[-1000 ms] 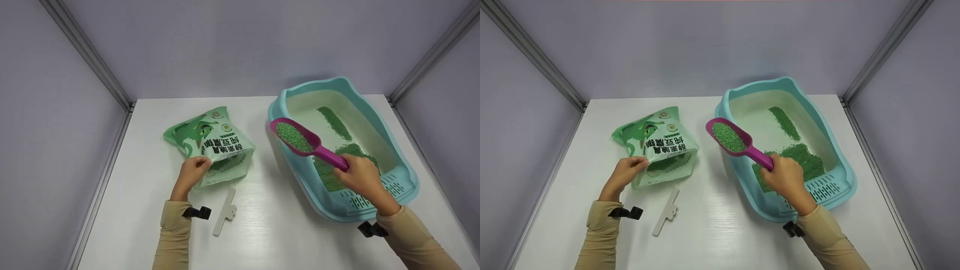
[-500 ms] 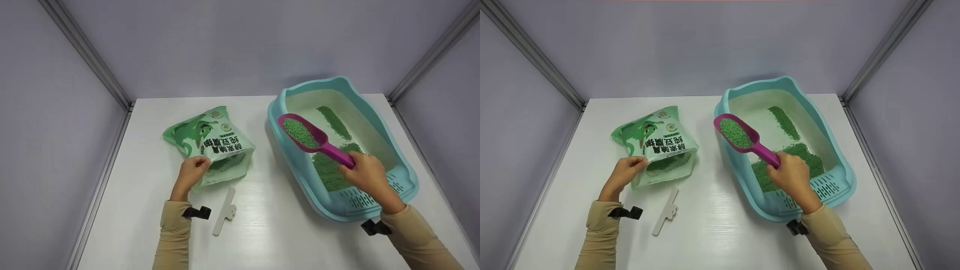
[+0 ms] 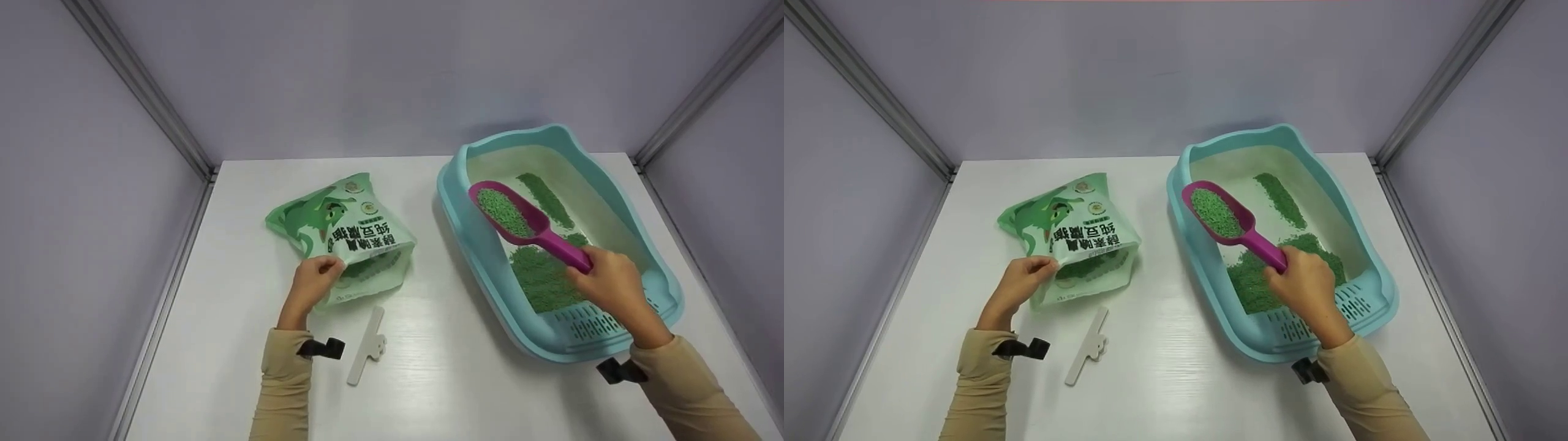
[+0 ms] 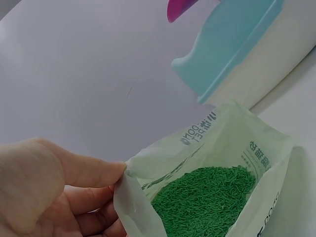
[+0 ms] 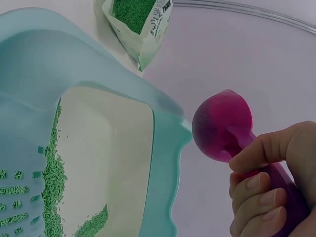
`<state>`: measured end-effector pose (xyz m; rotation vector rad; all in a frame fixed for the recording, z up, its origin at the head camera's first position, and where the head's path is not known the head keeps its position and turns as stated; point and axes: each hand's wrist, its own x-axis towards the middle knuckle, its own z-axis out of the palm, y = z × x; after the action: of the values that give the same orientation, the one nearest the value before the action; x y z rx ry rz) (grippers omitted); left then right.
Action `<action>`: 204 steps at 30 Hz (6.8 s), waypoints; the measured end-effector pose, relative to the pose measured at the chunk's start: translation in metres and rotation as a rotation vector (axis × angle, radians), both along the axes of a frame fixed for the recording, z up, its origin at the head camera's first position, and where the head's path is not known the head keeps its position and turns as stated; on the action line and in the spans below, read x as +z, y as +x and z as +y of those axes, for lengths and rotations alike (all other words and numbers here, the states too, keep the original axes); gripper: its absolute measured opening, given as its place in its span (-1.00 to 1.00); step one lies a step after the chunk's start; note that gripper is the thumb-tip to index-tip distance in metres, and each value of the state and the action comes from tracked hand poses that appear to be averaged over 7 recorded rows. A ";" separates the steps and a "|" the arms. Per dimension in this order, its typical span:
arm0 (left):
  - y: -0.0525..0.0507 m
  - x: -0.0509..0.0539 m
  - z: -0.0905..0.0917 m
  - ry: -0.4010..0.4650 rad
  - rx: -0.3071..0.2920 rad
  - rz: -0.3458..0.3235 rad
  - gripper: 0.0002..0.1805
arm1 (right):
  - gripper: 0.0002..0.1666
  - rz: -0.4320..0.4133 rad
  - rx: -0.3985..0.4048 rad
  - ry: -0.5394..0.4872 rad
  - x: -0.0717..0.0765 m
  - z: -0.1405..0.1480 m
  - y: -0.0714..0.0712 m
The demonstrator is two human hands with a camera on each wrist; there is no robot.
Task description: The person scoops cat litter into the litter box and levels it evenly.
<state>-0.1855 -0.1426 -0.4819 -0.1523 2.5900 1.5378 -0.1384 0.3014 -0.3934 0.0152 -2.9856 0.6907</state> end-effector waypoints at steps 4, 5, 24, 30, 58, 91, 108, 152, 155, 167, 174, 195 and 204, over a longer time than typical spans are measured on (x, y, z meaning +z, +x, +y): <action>0.000 0.001 0.001 0.006 -0.001 -0.010 -0.78 | -0.87 0.016 -0.014 0.007 0.001 0.006 -0.001; 0.000 0.001 0.001 0.011 -0.001 -0.013 -0.78 | -0.87 0.019 -0.020 0.008 0.001 0.007 -0.001; 0.002 -0.001 -0.002 0.005 -0.007 0.001 -0.78 | -0.77 -0.034 -0.068 0.038 0.005 0.032 -0.029; 0.002 0.001 -0.001 0.007 0.000 -0.005 -0.78 | -0.72 -0.098 -0.075 0.043 0.003 0.041 -0.043; 0.002 0.002 0.000 0.026 0.005 -0.016 -0.76 | -0.67 -0.248 -0.078 0.094 -0.009 0.064 -0.093; 0.001 0.002 0.000 0.010 0.017 -0.005 -0.79 | -0.67 -0.253 -0.099 0.069 -0.042 0.055 -0.134; 0.002 0.003 0.001 0.012 0.013 -0.003 -0.79 | -0.57 -0.138 -0.169 0.055 -0.057 0.047 -0.144; 0.002 0.001 0.002 -0.002 0.014 -0.008 -0.79 | -0.71 -0.153 -0.302 -0.153 -0.058 0.029 -0.174; 0.002 0.001 0.002 -0.002 0.014 -0.008 -0.79 | -0.67 -0.167 -0.293 -0.146 -0.057 0.032 -0.172; 0.002 0.002 0.001 -0.021 0.018 -0.007 -0.78 | -0.52 -0.135 -0.222 -0.070 -0.051 0.038 -0.156; 0.002 0.001 0.002 -0.014 0.029 -0.026 -0.77 | -0.59 -0.133 -0.212 -0.078 -0.050 0.046 -0.140; 0.002 -0.002 0.001 -0.005 0.019 -0.001 -0.79 | -0.60 -0.243 -0.125 0.019 -0.028 0.075 -0.103; 0.001 -0.002 0.001 -0.007 0.017 -0.007 -0.79 | -0.57 -0.297 -0.095 0.047 -0.019 0.086 -0.087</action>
<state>-0.1843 -0.1415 -0.4843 -0.1813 2.5953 1.5317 -0.2250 0.3872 -0.4126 -0.2466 -3.2568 0.6646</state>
